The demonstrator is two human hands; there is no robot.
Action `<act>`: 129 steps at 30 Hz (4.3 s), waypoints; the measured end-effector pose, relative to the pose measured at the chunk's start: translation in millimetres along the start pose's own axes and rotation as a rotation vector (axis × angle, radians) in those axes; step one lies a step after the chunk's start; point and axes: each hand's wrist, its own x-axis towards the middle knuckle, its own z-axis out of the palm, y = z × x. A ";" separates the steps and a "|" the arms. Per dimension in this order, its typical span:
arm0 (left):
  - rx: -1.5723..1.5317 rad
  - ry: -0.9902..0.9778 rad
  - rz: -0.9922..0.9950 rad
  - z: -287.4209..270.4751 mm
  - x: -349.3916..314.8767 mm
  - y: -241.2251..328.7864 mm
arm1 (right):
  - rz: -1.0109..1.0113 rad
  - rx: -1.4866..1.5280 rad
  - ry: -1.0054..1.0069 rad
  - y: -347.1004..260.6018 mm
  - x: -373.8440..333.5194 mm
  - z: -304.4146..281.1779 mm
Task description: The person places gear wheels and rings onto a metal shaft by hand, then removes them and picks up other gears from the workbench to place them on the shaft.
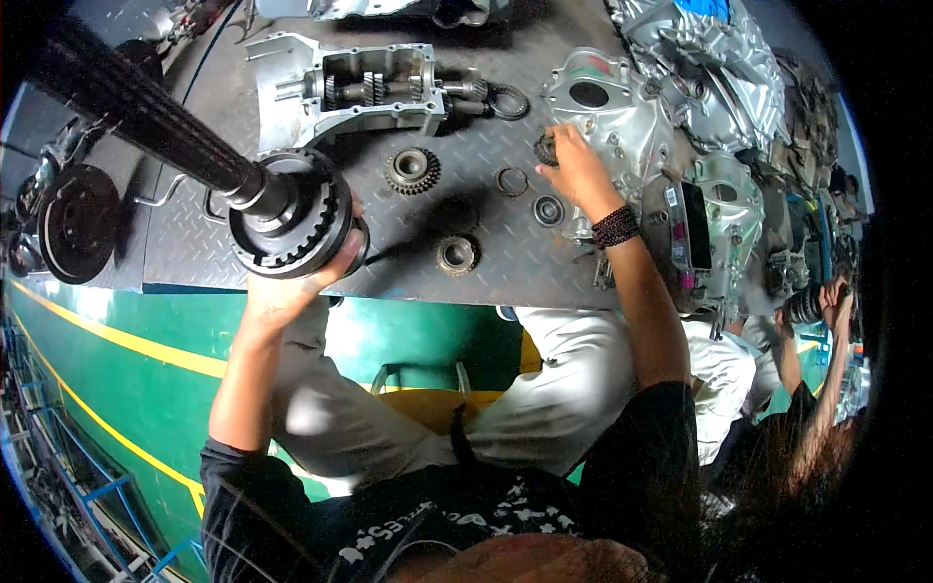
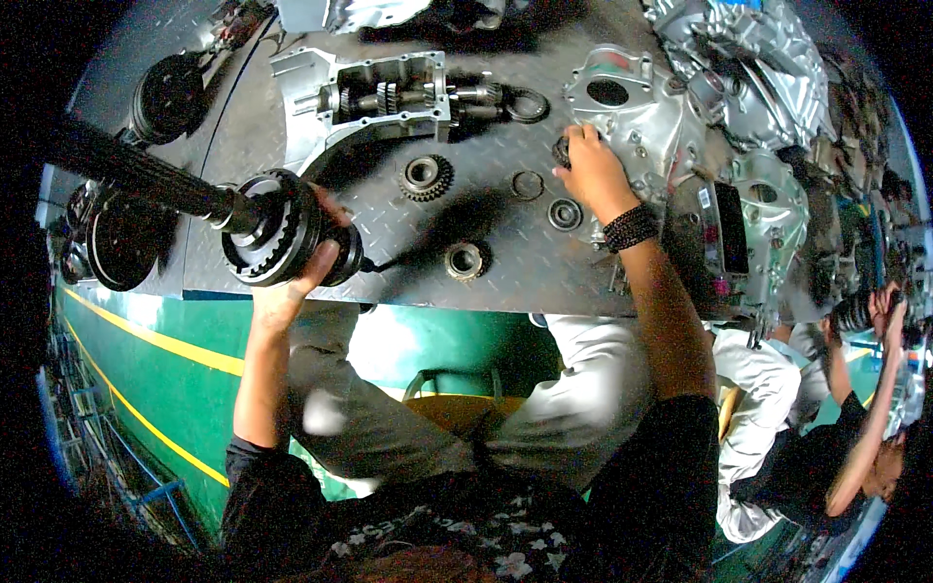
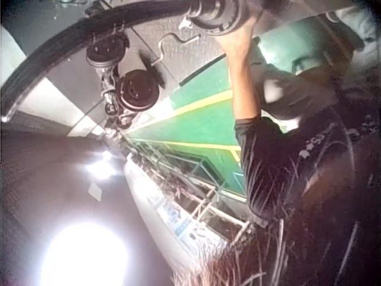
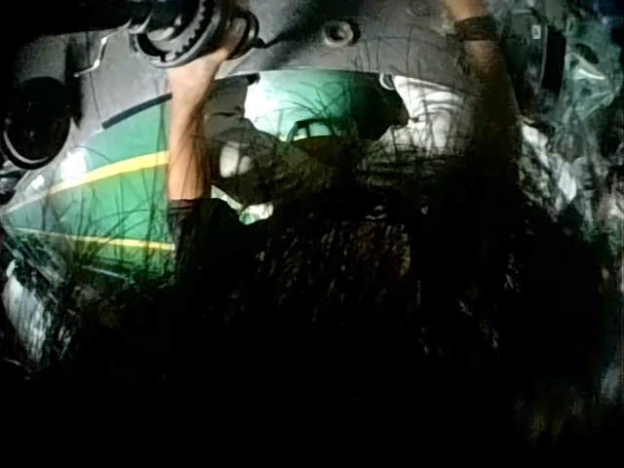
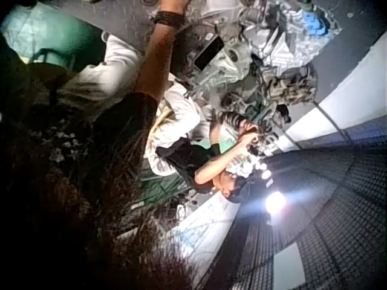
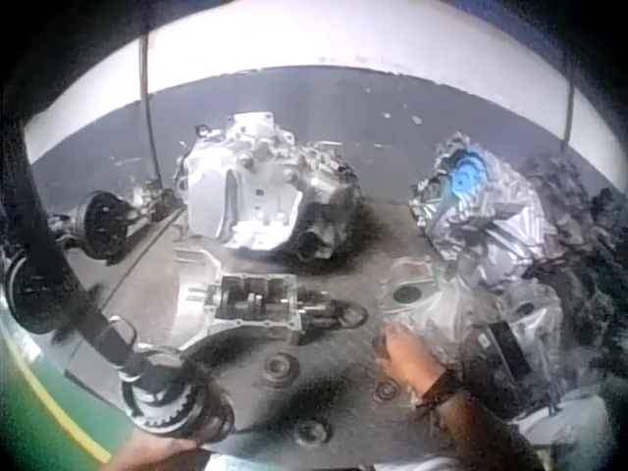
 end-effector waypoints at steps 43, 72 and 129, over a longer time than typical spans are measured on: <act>0.057 0.021 -0.031 -8.2 -6.4 -10.3 | -0.538 0.305 -0.053 -153.9 7.0 15.3; -0.144 0.090 0.085 -4.2 5.7 5.9 | -0.793 1.916 -0.317 -239.6 79.7 -253.1; -0.271 0.120 0.192 -7.1 1.3 -12.1 | -0.623 1.126 -0.363 -288.0 23.5 -154.3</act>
